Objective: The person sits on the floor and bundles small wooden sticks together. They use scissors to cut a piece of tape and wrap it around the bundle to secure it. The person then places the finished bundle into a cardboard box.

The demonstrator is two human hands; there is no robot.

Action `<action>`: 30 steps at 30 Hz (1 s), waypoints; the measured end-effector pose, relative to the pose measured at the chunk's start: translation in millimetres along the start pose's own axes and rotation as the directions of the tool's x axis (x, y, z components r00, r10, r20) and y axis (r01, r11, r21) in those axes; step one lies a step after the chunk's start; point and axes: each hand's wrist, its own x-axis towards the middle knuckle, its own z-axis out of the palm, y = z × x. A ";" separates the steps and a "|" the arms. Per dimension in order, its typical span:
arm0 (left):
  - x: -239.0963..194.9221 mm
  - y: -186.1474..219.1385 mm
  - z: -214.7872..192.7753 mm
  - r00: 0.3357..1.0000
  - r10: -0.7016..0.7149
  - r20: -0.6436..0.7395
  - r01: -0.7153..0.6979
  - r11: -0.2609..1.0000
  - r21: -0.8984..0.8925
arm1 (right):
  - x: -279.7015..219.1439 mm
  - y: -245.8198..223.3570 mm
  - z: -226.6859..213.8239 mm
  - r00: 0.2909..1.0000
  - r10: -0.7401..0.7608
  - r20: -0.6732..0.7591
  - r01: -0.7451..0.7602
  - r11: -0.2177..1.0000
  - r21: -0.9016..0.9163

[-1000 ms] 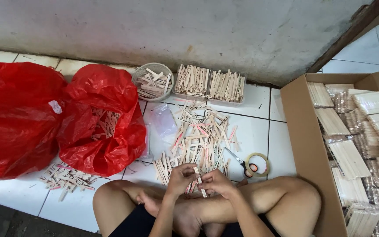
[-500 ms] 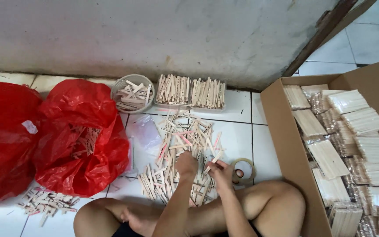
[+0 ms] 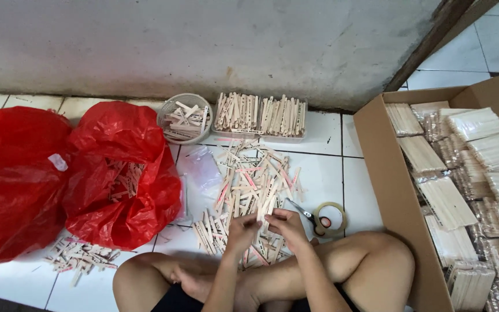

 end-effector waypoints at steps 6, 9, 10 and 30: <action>-11.8 -21.8 0.5 0.974 0.144 0.178 -0.156 0.986 0.058 | -3.9 -5.7 -0.2 0.985 0.169 0.045 -0.165 0.984 -0.069; 0.2 -60.2 2.6 0.962 0.241 0.131 -0.259 0.954 0.148 | -6.5 -1.7 1.2 0.981 0.187 0.057 -0.178 0.975 -0.133; -6.6 -53.4 0.5 0.962 0.242 0.125 -0.259 0.955 0.146 | -9.0 -3.4 2.2 0.981 0.187 0.061 -0.177 0.975 -0.138; -36.7 -22.7 -11.6 0.984 0.174 0.049 -0.181 0.940 0.289 | -31.2 -4.3 11.3 0.971 0.219 0.093 -0.172 0.917 -0.360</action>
